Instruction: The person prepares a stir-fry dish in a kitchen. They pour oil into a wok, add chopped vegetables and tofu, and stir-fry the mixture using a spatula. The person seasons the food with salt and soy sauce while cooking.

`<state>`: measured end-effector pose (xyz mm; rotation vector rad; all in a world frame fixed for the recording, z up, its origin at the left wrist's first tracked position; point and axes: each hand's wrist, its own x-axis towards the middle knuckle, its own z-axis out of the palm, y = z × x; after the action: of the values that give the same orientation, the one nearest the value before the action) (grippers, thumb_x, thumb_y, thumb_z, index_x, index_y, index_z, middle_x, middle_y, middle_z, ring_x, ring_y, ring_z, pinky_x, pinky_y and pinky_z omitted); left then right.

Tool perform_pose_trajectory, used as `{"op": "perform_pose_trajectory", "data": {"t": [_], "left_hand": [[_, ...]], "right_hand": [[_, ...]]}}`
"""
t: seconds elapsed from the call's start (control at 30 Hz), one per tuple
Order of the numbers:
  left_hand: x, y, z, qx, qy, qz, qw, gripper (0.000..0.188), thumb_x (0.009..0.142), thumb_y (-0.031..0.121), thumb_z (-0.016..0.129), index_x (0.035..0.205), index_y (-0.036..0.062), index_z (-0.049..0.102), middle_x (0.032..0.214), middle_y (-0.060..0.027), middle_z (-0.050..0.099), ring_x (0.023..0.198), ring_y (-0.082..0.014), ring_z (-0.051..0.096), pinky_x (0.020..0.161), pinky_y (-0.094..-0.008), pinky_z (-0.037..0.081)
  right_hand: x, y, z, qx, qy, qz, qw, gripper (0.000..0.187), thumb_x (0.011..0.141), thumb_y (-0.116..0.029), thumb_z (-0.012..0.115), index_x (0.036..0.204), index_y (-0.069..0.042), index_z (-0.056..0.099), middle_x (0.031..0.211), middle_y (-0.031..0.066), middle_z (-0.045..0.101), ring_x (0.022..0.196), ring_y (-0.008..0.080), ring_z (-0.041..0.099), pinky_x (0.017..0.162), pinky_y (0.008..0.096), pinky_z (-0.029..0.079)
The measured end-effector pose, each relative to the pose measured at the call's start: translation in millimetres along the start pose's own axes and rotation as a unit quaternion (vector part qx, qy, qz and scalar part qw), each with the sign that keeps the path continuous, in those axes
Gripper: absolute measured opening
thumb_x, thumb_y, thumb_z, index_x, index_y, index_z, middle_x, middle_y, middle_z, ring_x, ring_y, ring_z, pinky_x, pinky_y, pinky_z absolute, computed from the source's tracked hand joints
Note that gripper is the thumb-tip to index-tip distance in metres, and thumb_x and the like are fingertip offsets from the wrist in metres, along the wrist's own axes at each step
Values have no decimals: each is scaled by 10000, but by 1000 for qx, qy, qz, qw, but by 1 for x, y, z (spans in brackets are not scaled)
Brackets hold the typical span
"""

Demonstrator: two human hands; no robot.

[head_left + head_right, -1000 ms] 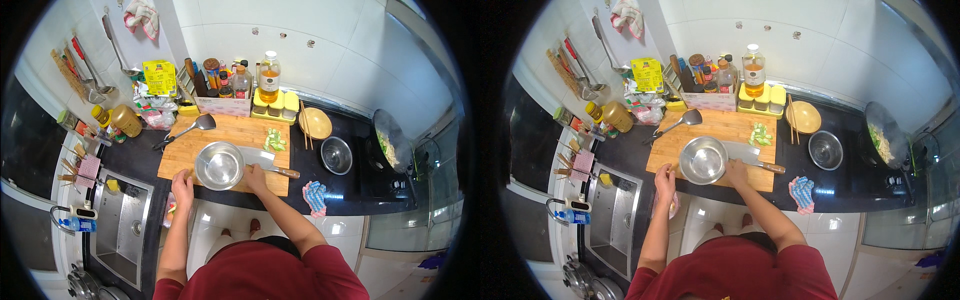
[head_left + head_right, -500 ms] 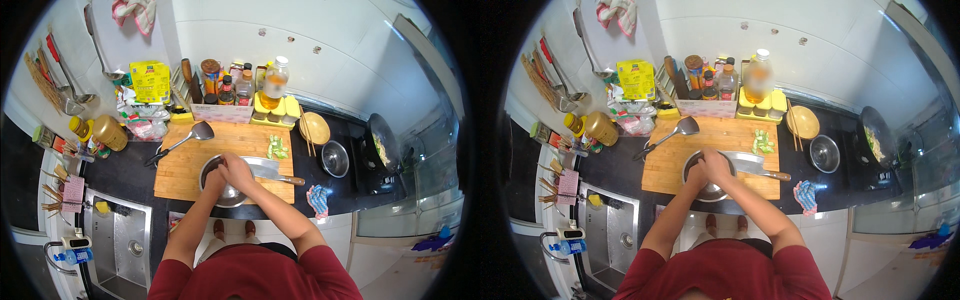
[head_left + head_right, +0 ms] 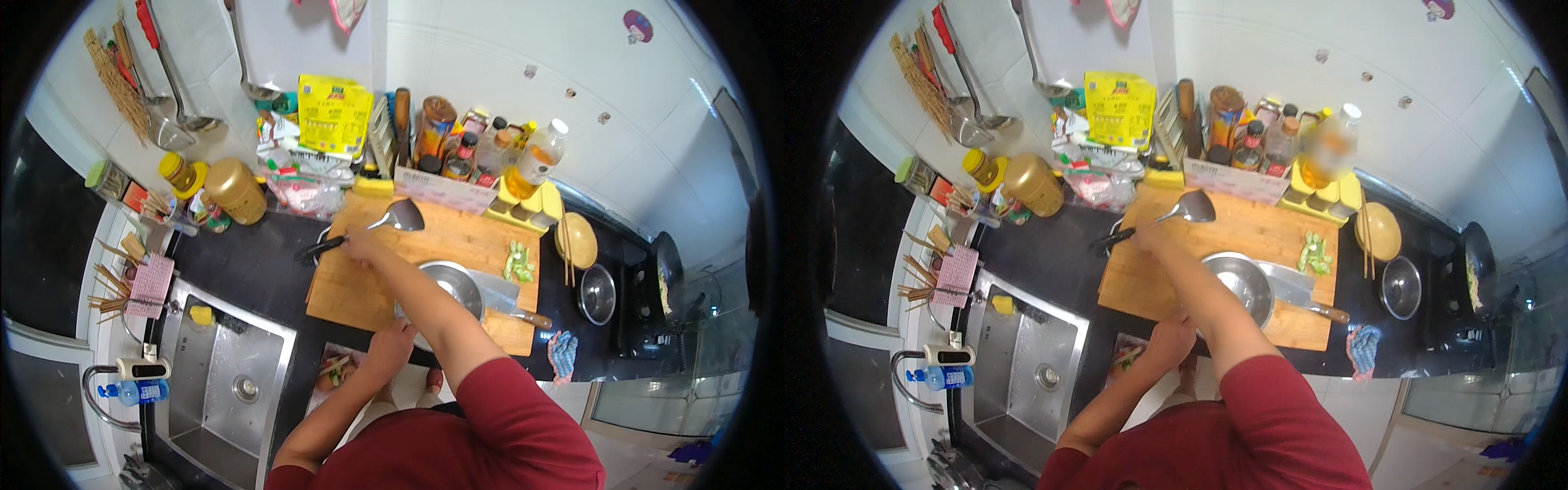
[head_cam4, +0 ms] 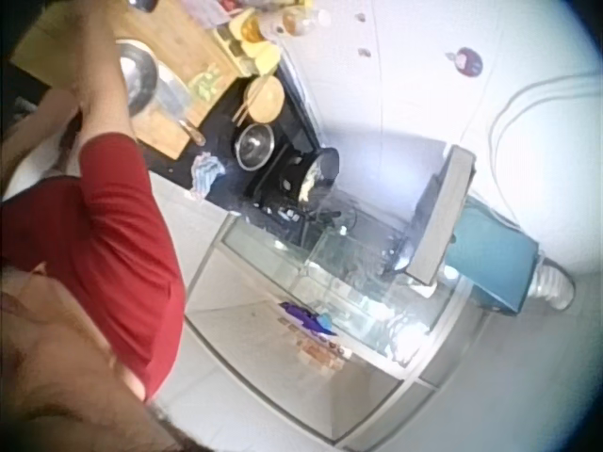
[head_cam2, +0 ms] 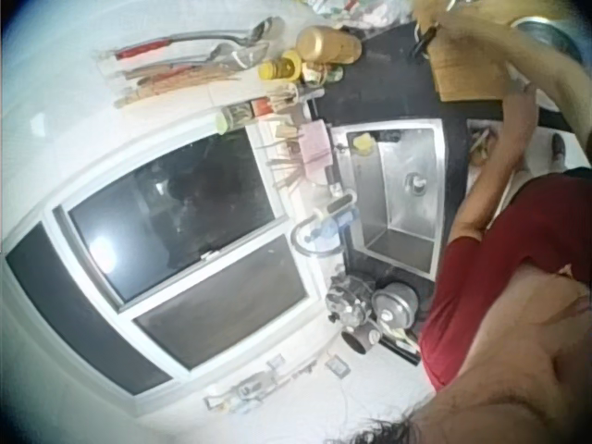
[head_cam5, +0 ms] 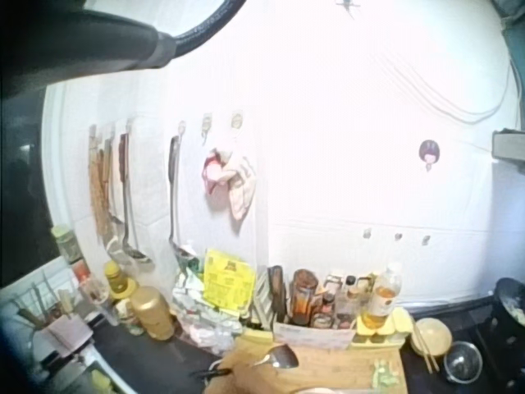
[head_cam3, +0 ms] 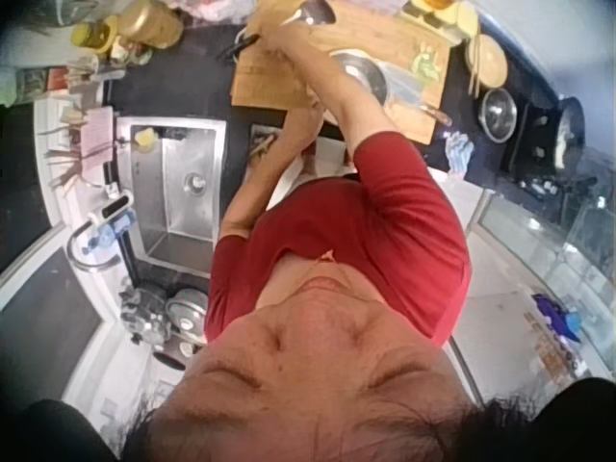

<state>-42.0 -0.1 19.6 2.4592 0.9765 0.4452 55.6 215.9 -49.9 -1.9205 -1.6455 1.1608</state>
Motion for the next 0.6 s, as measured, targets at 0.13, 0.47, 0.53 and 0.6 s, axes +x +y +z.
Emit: {"op": "perform_pose_trajectory", "data": {"t": [0.13,0.47,0.53,0.6], "left_hand": [[-6,2,-20,-31,5,-1,999,104,848,59,558,932,47,619,795,-145,603,758,-338,651,650,-445,537],[9,7,-12,-126,-46,64,989,16,850,40,540,851,50,553,793,-167,578,735,-404,611,644,-491,503],[25,-2,6,-122,-100,81,984,80,822,33,580,901,48,577,839,-185,593,806,-413,607,699,-496,491],[41,4,11,-108,-148,93,979,143,786,21,603,927,44,600,885,-198,617,862,-413,618,746,-494,494]], "right_hand": [[7,12,5,-31,87,-9,996,287,865,-245,638,966,23,616,694,170,681,477,255,649,462,372,533],[-92,-7,-117,412,98,103,900,131,806,-129,706,735,-73,610,640,61,609,508,199,629,429,362,524],[-117,8,-141,493,130,54,859,90,817,-103,690,794,-63,613,641,39,574,516,195,606,466,342,542],[-168,0,-166,548,157,23,821,119,840,-95,677,912,-44,596,678,48,588,543,195,619,476,341,546]]}}
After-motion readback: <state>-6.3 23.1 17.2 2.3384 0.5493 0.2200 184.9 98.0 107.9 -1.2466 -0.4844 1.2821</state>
